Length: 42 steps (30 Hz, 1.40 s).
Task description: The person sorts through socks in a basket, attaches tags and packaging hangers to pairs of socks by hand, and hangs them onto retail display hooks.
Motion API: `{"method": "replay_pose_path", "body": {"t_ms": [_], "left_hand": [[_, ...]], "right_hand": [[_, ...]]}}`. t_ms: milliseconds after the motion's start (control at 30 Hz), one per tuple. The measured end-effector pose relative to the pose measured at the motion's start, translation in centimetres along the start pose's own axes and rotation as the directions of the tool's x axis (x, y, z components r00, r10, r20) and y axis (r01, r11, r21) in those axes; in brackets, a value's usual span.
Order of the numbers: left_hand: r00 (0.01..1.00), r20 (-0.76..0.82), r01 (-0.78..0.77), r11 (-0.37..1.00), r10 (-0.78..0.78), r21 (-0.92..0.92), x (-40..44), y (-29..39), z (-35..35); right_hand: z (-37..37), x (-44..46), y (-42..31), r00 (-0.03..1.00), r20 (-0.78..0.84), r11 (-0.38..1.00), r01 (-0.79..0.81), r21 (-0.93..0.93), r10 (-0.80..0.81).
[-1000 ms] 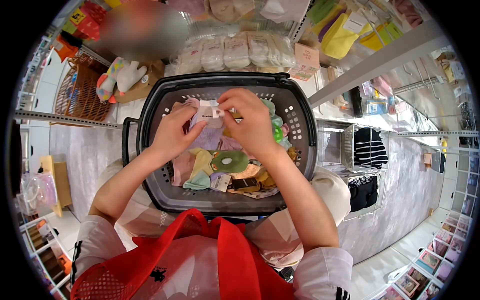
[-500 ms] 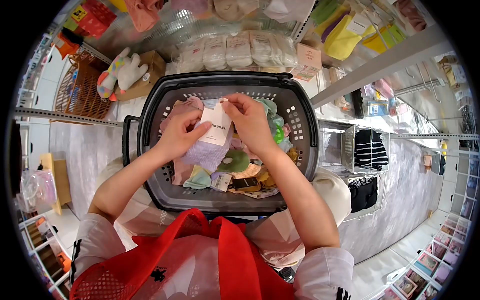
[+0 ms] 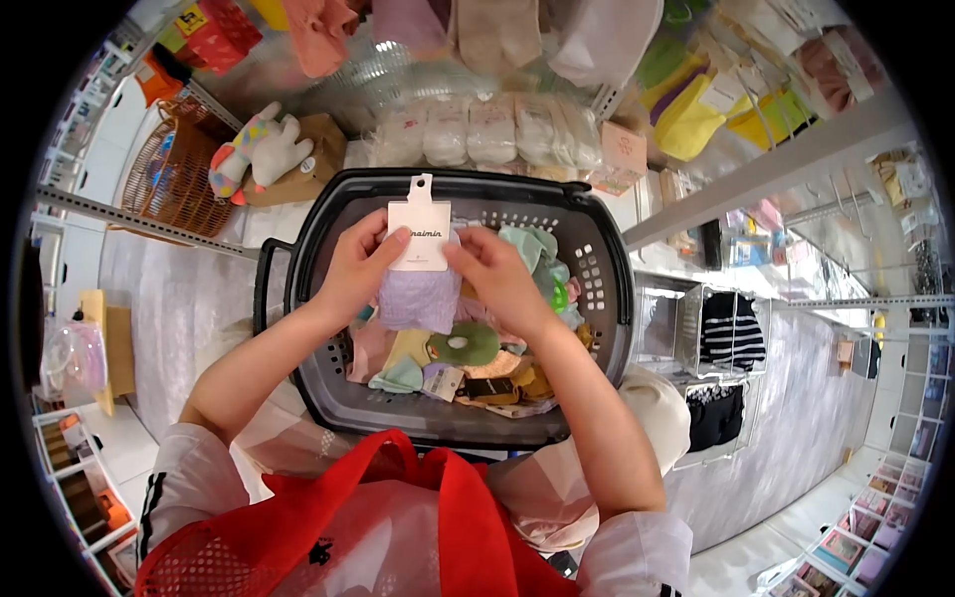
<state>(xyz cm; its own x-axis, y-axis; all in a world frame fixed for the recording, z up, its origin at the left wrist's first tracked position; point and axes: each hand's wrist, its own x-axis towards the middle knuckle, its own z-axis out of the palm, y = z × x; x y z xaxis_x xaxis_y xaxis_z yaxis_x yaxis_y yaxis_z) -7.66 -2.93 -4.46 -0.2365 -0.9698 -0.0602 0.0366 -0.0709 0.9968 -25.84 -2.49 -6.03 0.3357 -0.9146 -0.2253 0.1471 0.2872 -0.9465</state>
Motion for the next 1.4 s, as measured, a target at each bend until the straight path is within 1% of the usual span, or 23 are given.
{"method": "replay_pose_path", "body": {"t_ms": [67, 100, 167, 200, 267, 367, 467, 500, 533, 600, 700, 800, 1000, 1100, 1300, 1400], "left_hand": [[0.993, -0.094, -0.071, 0.997, 0.067, -0.041, 0.3, 0.3, -0.3], [0.982, -0.148, -0.128, 0.990, 0.118, -0.058, 0.7, 0.8, -0.7], [0.942, -0.257, -0.243, 0.966, 0.215, -0.083, 1.7, 2.0, -1.7], [0.929, -0.307, -0.260, 0.956, 0.208, -0.140, 2.2, 3.1, -2.2], [0.904, -0.371, -0.296, 0.938, 0.213, -0.181, 3.5, 4.8, -3.9], [0.875, -0.398, -0.386, 0.893, 0.276, -0.229, 5.0, 7.7, -5.3], [0.868, -0.387, -0.423, 0.873, 0.312, -0.243, 6.0, 11.0, -5.9], [0.862, -0.385, -0.440, 0.863, 0.329, -0.248, 6.4, 12.0, -5.9], [0.870, -0.371, -0.439, 0.851, 0.323, -0.288, 6.8, 12.9, -6.0], [0.887, -0.340, -0.430, 0.826, 0.311, -0.366, 7.7, 14.3, -6.1], [0.875, -0.358, -0.464, 0.773, 0.326, -0.432, 7.9, 16.2, -6.0], [0.859, -0.380, -0.484, 0.786, 0.342, -0.385, 7.7, 16.0, -6.4], [0.836, -0.454, -0.494, 0.784, 0.309, -0.376, 5.8, 15.0, -7.2], [0.797, -0.498, -0.524, 0.801, 0.342, -0.289, 5.5, 14.1, -7.8], [0.744, -0.507, -0.586, 0.790, 0.435, -0.183, 4.0, 15.1, -7.9], [0.759, -0.507, -0.560, 0.806, 0.408, -0.191, 3.8, 15.9, -8.1]], "right_hand": [[0.3, -0.3, -0.2, 0.994, 0.072, 0.996, -0.084, -0.004, 0.084], [0.2, -0.4, -0.4, 0.992, 0.077, 0.986, -0.091, -0.143, 0.103], [0.1, -0.3, 0.0, 0.990, 0.119, 0.992, -0.064, -0.105, 0.077], [0.0, -0.3, 0.4, 0.988, 0.140, 0.995, -0.053, -0.085, 0.064], [-0.2, -0.1, 1.0, 0.984, 0.145, 0.993, -0.087, -0.086, 0.099], [0.1, 0.0, 1.3, 0.982, 0.136, 0.988, -0.119, -0.094, 0.131], [0.0, 0.2, 1.9, 0.978, 0.155, 0.985, -0.119, -0.125, 0.137], [-0.3, 0.3, 2.5, 0.978, 0.162, 0.973, -0.095, -0.210, 0.131], [-0.7, 0.5, 2.9, 0.975, 0.176, 0.971, -0.096, -0.221, 0.137], [-0.8, 0.4, 2.8, 0.975, 0.168, 0.975, -0.114, -0.193, 0.147], [-0.8, 0.5, 2.0, 0.974, 0.147, 0.971, -0.144, -0.193, 0.174], [-1.2, 0.8, 2.0, 0.978, 0.138, 0.971, -0.125, -0.203, 0.154], [-1.3, 0.8, 2.2, 0.983, 0.135, 0.972, -0.096, -0.215, 0.127], [-1.2, 0.8, 2.4, 0.981, 0.140, 0.971, -0.106, -0.214, 0.138], [-1.5, 1.1, 2.9, 0.980, 0.121, 0.966, -0.125, -0.227, 0.155], [-1.3, 0.9, 2.6, 0.980, 0.121, 0.962, -0.128, -0.239, 0.161]]}}
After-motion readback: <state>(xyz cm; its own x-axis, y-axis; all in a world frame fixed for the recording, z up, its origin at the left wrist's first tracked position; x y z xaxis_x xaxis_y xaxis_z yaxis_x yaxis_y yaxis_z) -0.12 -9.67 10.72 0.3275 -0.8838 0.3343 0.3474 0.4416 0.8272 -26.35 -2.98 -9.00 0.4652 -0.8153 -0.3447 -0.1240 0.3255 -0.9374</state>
